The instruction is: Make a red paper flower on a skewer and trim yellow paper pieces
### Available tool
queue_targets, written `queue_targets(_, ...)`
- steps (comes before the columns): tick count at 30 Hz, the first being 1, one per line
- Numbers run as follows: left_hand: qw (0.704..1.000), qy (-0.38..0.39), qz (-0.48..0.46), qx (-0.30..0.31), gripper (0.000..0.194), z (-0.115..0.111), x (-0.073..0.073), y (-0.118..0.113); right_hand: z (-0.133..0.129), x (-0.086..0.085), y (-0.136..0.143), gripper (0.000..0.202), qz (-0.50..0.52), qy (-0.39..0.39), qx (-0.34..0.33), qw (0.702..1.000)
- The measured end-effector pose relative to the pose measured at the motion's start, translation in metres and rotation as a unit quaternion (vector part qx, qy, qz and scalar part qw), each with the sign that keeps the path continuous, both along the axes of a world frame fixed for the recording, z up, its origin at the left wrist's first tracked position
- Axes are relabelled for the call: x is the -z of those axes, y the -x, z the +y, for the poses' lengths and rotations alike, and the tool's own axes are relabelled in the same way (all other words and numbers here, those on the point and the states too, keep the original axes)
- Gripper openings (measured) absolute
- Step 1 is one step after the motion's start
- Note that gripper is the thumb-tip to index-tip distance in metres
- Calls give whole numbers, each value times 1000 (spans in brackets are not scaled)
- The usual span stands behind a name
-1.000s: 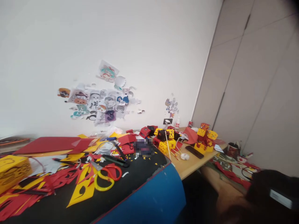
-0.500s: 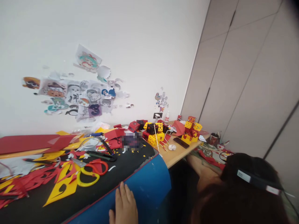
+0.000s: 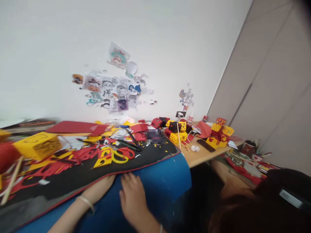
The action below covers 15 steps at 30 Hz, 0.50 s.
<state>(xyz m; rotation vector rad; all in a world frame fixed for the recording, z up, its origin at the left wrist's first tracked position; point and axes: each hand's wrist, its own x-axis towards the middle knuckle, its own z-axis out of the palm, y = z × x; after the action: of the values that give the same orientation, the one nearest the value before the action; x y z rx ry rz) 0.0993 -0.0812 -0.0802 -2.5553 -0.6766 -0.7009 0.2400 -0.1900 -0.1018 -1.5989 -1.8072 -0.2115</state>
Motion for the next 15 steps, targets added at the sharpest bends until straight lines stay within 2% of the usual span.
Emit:
queue_targets(1, 997, 78, -22, -13, 53, 1, -6, -2, 6, -11, -15, 40, -3, 21, 17, 1000)
queue_targets(2, 994, 103, -29, -28, 50, 2, -13, -3, 14, -21, -31, 34, -6, 49, 49, 998)
queue_targets(4, 988, 139, -37, -50, 41, 4, -26, 0, 33, -35, -64, 33, -7, 66, 62, 996)
queue_targets(7, 979, 182, -47, -73, 42, 6, -43, 7, 59, -39, -97, 36, -19, 83, 48, 995)
queue_targets(11, 970, 226, -45, -78, 43, 7, -55, 11, 75, -32, -98, 36, -30, 103, 28, 994)
queue_targets(15, 962, 251, -53, -96, 51, -1, -56, 8, 80, -31, -87, 36, -30, 113, 24, 993)
